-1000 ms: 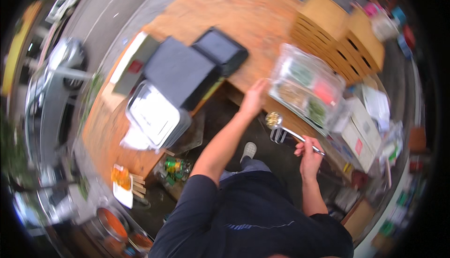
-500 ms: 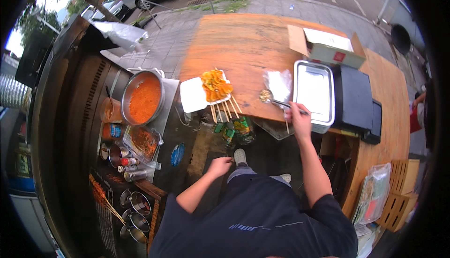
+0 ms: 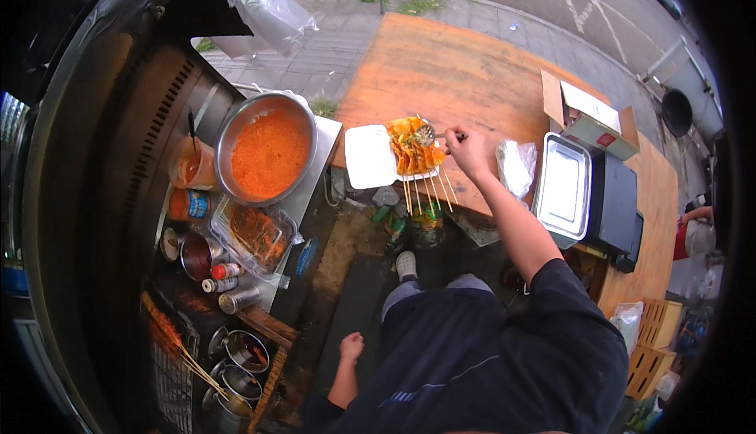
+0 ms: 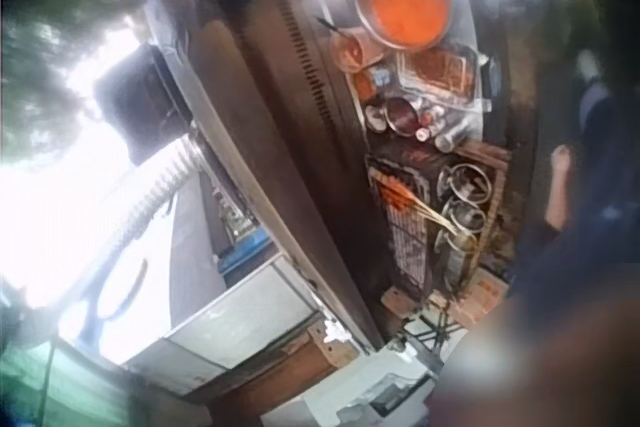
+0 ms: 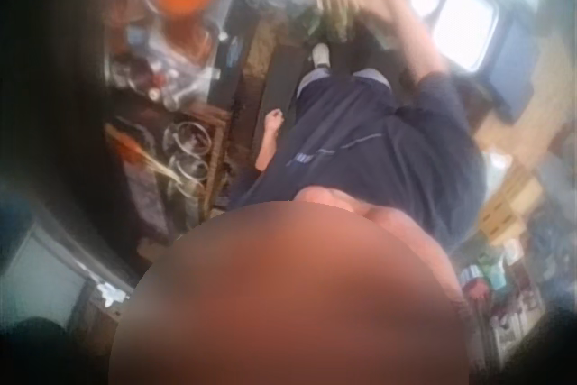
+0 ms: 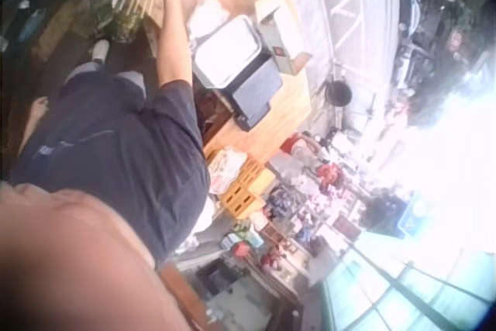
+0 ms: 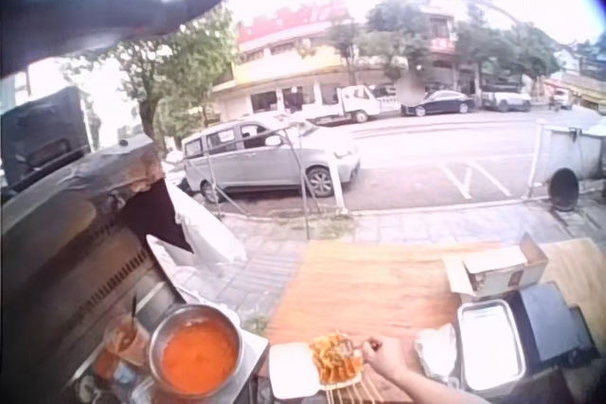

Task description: The person assembles skewered food items into a styrofoam container at a street food stall. They use tongs to transfer grilled items from a grill to the container, add sauce and garnish, then close the container and place it in a plastic bag.

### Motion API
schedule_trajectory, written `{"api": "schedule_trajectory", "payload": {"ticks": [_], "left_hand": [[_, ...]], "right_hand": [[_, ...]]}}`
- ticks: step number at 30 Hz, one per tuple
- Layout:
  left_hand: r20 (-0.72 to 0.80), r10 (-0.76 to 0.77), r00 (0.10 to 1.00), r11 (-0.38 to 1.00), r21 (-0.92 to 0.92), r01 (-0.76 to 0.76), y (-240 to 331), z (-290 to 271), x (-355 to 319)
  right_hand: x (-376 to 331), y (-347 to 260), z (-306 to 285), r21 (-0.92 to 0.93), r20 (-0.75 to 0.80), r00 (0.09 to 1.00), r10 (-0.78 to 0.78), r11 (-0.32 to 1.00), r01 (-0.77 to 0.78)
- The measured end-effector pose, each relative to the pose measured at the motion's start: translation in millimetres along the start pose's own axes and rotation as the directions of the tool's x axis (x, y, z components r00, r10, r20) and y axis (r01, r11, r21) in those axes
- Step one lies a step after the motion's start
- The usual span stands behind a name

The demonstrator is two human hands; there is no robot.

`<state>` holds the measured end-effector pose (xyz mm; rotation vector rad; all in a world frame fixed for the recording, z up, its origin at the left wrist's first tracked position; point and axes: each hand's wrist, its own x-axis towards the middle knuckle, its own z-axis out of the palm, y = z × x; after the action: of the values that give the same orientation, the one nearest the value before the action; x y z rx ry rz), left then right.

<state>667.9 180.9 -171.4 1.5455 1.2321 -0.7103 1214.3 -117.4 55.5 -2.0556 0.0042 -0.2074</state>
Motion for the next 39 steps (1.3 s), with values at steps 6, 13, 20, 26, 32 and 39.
{"api": "schedule_trajectory", "payload": {"ticks": [6,13,20,26,32,39], "left_hand": [[0.105,-0.154,0.983,0.988,0.002,0.155,-5,15,10],[0.014,0.173,0.985,0.983,-0.063,-0.172,72,-23,46],[0.019,0.401,0.916,0.897,0.196,-0.397,148,-16,52],[0.381,0.55,0.743,0.62,0.409,-0.669,232,65,9],[0.821,0.416,0.391,0.213,0.33,-0.92,304,195,-79],[0.951,0.248,-0.186,-0.149,-0.153,-0.977,311,394,-215]], "right_hand": [[-6,-13,-16,-0.118,0.046,0.998,-0.05,0.991,0.056],[5,-20,7,-0.222,0.045,0.95,-0.31,0.924,0.312],[-5,-18,-2,-0.005,-0.144,0.985,-0.094,0.996,0.094],[-55,-3,-67,0.684,-0.085,0.895,0.438,0.679,-0.267],[-206,15,-214,0.76,-0.264,0.848,0.46,0.64,-0.11],[-464,45,-365,0.678,-0.692,0.326,0.644,0.735,-0.012]]}}
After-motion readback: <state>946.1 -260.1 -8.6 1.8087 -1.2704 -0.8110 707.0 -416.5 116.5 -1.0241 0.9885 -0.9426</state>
